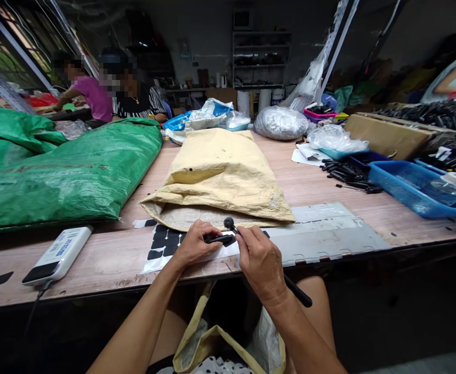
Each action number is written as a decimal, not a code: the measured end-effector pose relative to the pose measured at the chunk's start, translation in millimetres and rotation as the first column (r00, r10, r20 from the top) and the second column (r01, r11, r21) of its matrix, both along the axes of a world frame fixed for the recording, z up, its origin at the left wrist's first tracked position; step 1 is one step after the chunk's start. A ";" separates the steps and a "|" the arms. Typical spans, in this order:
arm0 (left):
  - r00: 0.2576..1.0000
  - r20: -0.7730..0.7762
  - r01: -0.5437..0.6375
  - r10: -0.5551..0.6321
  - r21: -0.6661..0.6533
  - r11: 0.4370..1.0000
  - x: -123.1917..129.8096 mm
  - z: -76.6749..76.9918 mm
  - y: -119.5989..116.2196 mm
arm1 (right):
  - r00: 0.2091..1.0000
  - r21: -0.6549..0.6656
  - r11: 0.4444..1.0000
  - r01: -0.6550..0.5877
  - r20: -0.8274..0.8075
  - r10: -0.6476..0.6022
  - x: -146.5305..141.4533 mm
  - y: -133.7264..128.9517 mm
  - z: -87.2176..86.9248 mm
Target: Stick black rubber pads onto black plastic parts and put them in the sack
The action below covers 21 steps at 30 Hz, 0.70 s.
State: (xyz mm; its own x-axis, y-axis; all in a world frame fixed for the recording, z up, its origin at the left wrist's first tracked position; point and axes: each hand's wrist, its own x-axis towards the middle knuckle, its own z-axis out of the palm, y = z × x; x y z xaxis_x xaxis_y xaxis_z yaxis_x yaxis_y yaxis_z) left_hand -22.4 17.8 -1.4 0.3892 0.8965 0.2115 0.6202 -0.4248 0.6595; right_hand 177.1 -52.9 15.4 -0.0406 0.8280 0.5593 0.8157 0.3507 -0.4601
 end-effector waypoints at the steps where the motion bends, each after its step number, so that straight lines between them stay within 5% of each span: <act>1: 1.000 0.000 -0.004 0.004 -0.002 1.000 0.3 0.2 -0.2 | 1.000 0.001 1.000 -0.003 0.003 0.003 0.2 -1.1 -0.7; 6: 1.000 0.017 -0.021 0.021 0.006 1.000 1.6 2.8 -2.3 | 0.998 -0.066 0.998 -0.001 0.059 0.005 -0.1 -3.5 -10.2; 15: 1.000 -0.005 0.027 -0.027 -0.027 0.999 -1.2 9.2 -4.0 | 0.972 0.000 0.983 0.183 0.149 -0.181 33.2 13.1 -19.2; 21: 1.000 -0.027 0.006 -0.007 -0.014 1.000 0.6 7.4 -5.8 | 0.944 0.038 0.981 0.189 0.268 -0.192 40.9 18.5 -31.3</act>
